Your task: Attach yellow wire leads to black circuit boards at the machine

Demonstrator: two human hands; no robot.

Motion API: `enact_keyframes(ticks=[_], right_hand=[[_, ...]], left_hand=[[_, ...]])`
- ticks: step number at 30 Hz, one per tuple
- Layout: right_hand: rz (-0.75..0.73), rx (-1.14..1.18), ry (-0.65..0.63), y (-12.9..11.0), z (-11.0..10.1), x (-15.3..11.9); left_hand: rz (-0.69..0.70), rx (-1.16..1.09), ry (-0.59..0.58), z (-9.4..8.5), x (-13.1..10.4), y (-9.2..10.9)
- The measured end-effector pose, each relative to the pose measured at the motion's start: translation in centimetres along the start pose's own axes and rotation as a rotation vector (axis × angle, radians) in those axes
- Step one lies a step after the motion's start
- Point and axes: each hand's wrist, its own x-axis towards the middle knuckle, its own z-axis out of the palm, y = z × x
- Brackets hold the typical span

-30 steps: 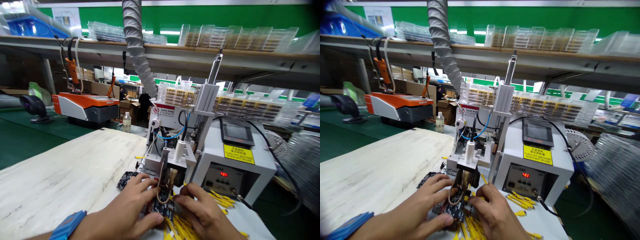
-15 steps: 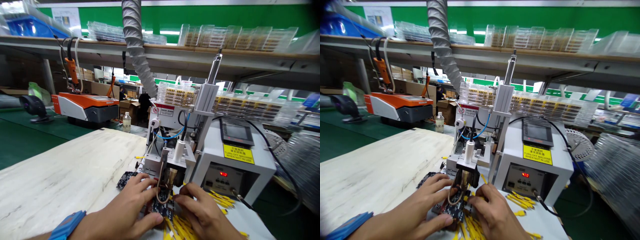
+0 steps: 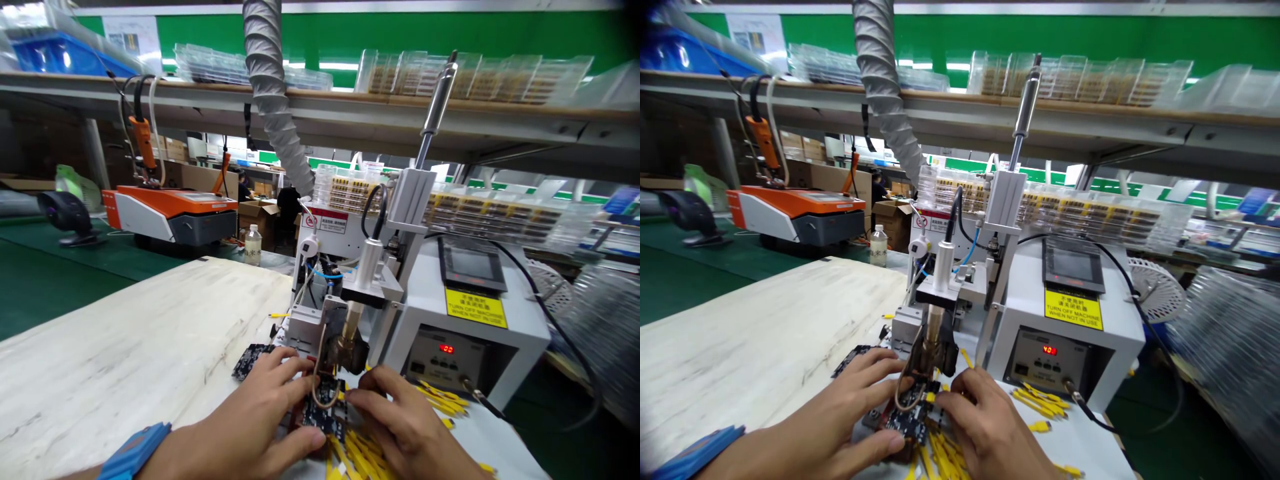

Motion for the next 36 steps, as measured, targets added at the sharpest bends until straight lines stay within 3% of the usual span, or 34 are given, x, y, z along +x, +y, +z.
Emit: enact_keyframes(ticks=[3,5,9,11,15,19,24,27,30,33,36], right_hand=[[0.073,-0.043,-0.084,0.9,0.1,-0.5],[0.204,-0.150,-0.159,1.8,-0.4,-1.1],[0.673,-0.494,-0.438,3.6,-3.0,-2.1],[0.789,-0.556,-0.553,4.1,-4.6,-2.4],[0.772,-0.412,-0.641,3.7,-6.1,-2.5],[0.703,-0.288,-0.675,2.5,-5.6,-2.1],[0.632,-0.276,-0.583,2.1,-4.5,-1.3],[0.444,-0.252,-0.301,1.7,-4.5,-0.7],[0.265,-0.188,-0.039,0.9,-4.7,0.0],[0.209,0.014,0.002,-0.1,-3.9,0.7],[0.173,0.196,0.012,-0.7,-2.1,1.1]], left_hand=[[0.003,0.010,0.005,0.0,0.0,-0.1],[0.014,0.012,0.017,0.0,0.0,-0.1],[0.060,-0.009,0.092,0.2,0.0,0.0],[0.073,-0.011,0.131,0.5,-0.1,0.1],[0.090,0.002,0.161,1.0,-0.4,0.1],[0.116,0.023,0.175,0.7,-0.4,0.2],[0.102,0.040,0.081,-0.5,-0.1,0.4],[0.070,0.060,0.046,-0.3,0.1,0.1],[0.097,0.094,0.115,0.5,0.3,-0.4],[0.131,0.125,0.184,1.0,0.6,-0.8],[0.152,0.150,0.173,1.2,0.8,-0.9]])
